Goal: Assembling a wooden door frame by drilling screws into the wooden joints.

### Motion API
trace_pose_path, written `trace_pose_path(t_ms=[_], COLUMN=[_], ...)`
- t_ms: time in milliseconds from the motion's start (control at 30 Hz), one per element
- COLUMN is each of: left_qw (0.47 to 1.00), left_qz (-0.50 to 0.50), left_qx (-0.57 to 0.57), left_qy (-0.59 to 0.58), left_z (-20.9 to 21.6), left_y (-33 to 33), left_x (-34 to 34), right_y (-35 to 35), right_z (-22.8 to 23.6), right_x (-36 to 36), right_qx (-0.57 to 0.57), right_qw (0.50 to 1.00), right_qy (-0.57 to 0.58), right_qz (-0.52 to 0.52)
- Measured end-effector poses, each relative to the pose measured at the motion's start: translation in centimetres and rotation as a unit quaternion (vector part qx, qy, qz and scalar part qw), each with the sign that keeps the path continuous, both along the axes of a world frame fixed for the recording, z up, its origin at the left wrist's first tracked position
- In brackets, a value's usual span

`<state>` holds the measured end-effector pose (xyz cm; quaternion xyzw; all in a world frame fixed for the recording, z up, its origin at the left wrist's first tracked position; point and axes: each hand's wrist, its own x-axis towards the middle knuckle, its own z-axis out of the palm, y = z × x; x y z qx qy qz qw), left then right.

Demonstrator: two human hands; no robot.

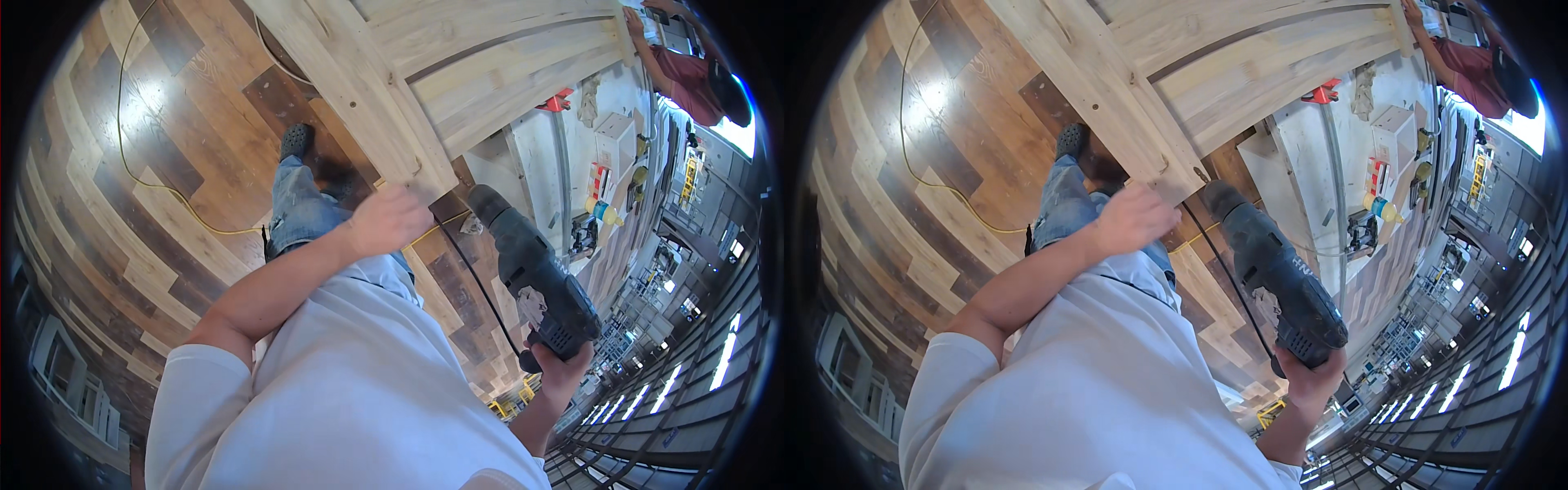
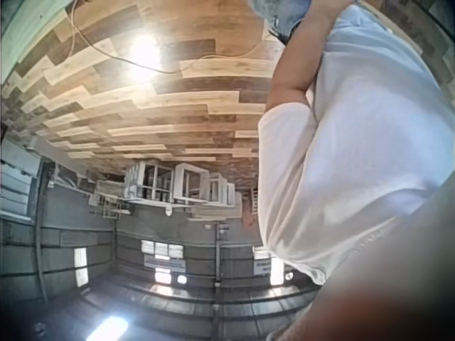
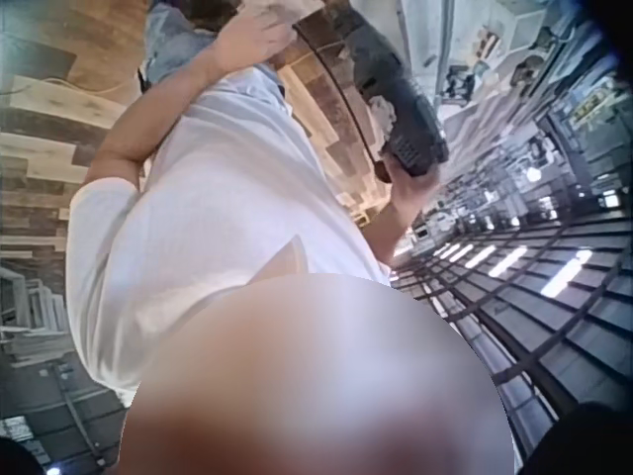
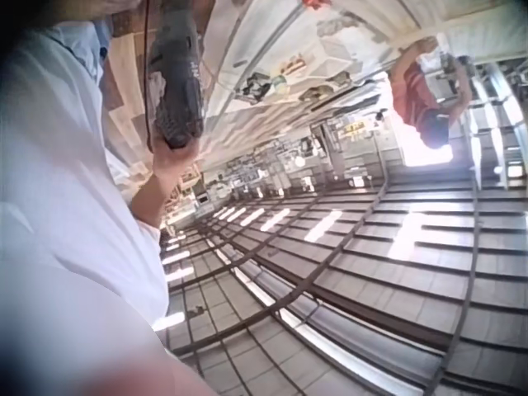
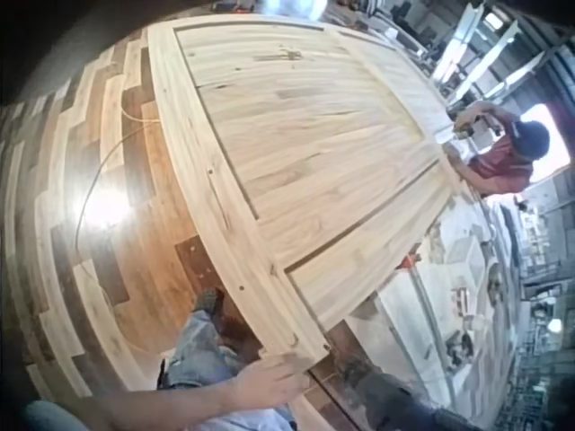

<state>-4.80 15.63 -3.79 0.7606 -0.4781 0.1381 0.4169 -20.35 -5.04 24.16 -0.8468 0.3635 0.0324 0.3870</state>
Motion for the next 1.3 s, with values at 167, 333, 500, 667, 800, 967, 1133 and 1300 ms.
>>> trace_pose_path(t_ms=[167, 333, 500, 667, 800, 967, 1133, 1300], left_qw=[0.954, 0.910, 0.918, 0.922, 0.918, 0.917, 0.914, 0.887], left_qz=[0.146, 0.095, 0.041, 0.028, 0.035, 0.026, -0.095, -0.164], left_qx=[-0.076, -0.049, -0.093, -0.110, -0.083, -0.085, -0.033, -0.001], left_qy=[0.249, 0.400, 0.382, 0.371, 0.386, 0.388, 0.393, 0.431], left_z=[1.6, 2.7, 3.8, 4.4, 5.0, 5.4, 5.3, 5.9], left_y=[0.3, 3.1, 2.6, 2.0, 1.9, 1.9, 2.7, 2.9], left_x=[2.3, 2.3, 1.1, 0.7, 0.7, 1.0, 2.2, 3.5], right_y=[0.8, 0.6, 0.6, -0.2, -0.9, -1.1, -1.4, -2.1], right_z=[0.6, -0.3, -0.8, -0.7, -0.8, -0.4, 0.6, 0.6], right_x=[-0.4, -2.5, -2.6, -3.1, -3.3, -3.0, -2.6, -3.1], right_qx=[0.100, 0.115, 0.130, 0.149, 0.158, 0.158, 0.185, 0.158], right_qw=[0.993, 0.989, 0.989, 0.987, 0.985, 0.986, 0.982, 0.986], right_qy=[-0.049, -0.085, -0.065, -0.052, -0.056, -0.049, -0.013, -0.005], right_qz=[-0.047, -0.046, -0.014, 0.007, 0.033, 0.026, -0.028, 0.049])
